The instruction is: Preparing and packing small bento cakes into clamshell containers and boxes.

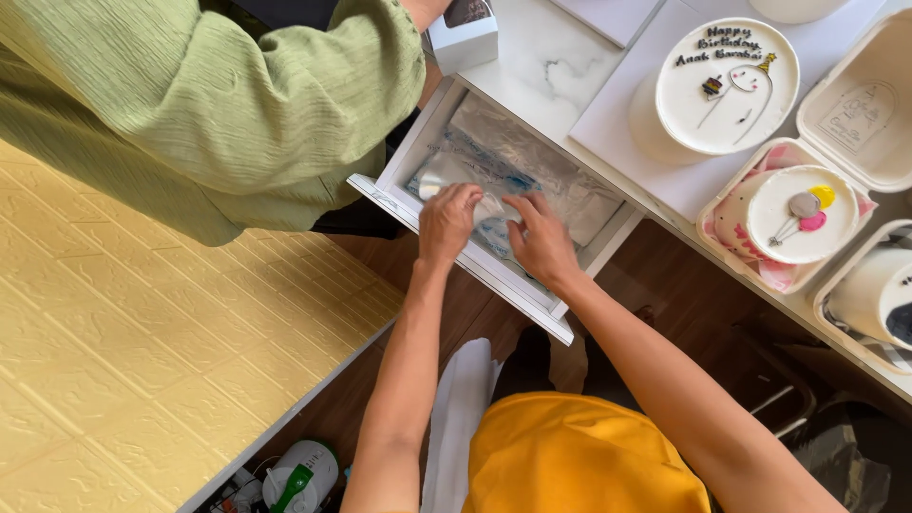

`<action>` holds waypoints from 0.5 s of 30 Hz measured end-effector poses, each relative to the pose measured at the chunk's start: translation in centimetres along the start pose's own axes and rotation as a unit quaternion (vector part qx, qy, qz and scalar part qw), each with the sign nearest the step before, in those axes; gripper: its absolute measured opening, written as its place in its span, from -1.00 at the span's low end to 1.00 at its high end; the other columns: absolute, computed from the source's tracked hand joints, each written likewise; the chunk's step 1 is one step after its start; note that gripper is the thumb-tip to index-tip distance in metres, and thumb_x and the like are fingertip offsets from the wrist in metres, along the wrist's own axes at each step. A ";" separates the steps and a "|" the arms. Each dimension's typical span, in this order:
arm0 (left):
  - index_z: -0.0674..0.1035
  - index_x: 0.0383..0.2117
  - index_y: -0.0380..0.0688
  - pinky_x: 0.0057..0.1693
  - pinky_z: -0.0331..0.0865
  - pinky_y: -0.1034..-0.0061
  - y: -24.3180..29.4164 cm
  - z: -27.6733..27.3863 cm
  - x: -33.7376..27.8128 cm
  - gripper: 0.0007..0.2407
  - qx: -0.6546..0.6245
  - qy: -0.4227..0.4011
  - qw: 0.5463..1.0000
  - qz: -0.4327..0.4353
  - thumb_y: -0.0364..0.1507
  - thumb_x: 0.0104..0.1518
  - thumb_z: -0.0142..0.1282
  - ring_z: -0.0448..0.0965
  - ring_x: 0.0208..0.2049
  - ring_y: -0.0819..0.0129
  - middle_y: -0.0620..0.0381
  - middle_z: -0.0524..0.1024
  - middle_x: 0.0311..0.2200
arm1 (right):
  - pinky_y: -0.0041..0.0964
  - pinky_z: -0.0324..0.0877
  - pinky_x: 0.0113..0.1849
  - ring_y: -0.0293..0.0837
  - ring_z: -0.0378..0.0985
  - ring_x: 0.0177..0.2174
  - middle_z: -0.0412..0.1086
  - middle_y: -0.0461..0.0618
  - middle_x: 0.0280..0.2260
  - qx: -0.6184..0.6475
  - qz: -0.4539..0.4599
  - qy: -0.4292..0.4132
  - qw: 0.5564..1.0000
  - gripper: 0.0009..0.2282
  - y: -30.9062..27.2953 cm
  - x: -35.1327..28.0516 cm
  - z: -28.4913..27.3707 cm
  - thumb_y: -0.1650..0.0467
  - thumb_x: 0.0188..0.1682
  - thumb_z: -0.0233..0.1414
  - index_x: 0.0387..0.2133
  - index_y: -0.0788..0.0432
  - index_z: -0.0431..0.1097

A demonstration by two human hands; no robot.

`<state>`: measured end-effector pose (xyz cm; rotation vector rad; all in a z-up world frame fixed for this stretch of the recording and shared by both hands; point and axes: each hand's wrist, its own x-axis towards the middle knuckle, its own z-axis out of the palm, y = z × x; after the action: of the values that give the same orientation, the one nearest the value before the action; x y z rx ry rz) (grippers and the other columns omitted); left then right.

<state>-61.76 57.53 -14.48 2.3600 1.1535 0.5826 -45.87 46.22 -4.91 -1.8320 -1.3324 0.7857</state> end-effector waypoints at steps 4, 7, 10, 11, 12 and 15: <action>0.58 -0.20 -0.15 -0.10 0.53 0.33 3.9 -1.8 -0.5 -0.87 -0.039 0.040 0.998 -0.025 -0.39 0.29 0.07 0.70 -0.25 0.16 0.06 0.67 -0.26 | -0.06 0.46 -0.30 0.10 0.58 -0.28 0.52 0.08 -0.15 -0.061 -0.029 0.023 0.997 -0.82 2.1 4.6 4.3 0.49 -0.07 0.12 -0.19 0.16 0.56; 0.46 -0.11 -0.19 -0.07 0.54 0.30 3.6 1.5 -2.0 -0.87 -0.194 0.044 0.968 -0.155 -0.42 0.33 -0.02 0.67 -0.17 0.05 -0.01 0.63 -0.18 | -0.19 0.52 -0.22 -0.05 0.67 -0.30 0.58 0.09 -0.26 0.073 0.034 0.066 0.995 -0.87 7.7 6.4 7.7 0.49 -0.04 0.12 -0.25 0.20 0.58; 0.39 -0.03 -0.18 -0.01 0.51 0.26 4.2 2.8 -1.8 -0.83 -0.305 0.011 0.920 -0.244 -0.45 0.33 -0.13 0.64 -0.09 -0.02 -0.07 0.61 -0.12 | -0.18 0.48 -0.27 0.01 0.65 -0.37 0.56 0.15 -0.34 0.034 0.084 0.048 0.995 -0.90 7.1 5.9 6.9 0.48 0.00 0.13 -0.27 0.24 0.58; 0.39 -0.03 -0.18 -0.01 0.51 0.26 3.8 3.4 -1.5 -0.83 -0.308 0.010 0.918 -0.248 -0.45 0.33 -0.13 0.64 -0.09 -0.02 -0.07 0.61 -0.12 | -0.18 0.48 -0.27 0.01 0.65 -0.37 0.56 0.15 -0.34 0.030 0.087 0.045 0.995 -0.90 6.9 5.4 6.6 0.48 0.00 0.13 -0.27 0.24 0.58; 0.42 -0.01 -0.18 -0.01 0.48 0.23 3.6 3.9 -1.3 -0.81 -0.307 -0.016 0.916 -0.257 -0.46 0.31 -0.15 0.63 -0.07 -0.05 -0.10 0.62 -0.13 | -0.18 0.48 -0.27 -0.01 0.65 -0.38 0.57 0.14 -0.35 0.046 0.094 0.044 0.994 -0.90 6.7 4.9 6.2 0.48 -0.01 0.14 -0.28 0.24 0.57; 0.49 0.02 -0.19 0.00 0.45 0.21 1.3 6.4 0.1 -0.75 -0.303 -0.050 0.918 -0.251 -0.46 0.27 -0.15 0.61 -0.06 -0.10 -0.16 0.62 -0.12 | -0.19 0.48 -0.28 -0.04 0.64 -0.38 0.58 0.11 -0.34 0.040 0.071 0.050 0.995 -0.90 6.7 4.4 5.4 0.49 -0.03 0.14 -0.30 0.24 0.58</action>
<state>-57.42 55.55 -18.98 1.4813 1.2435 0.5267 -45.61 50.23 -13.71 -1.8927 -1.1026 0.7975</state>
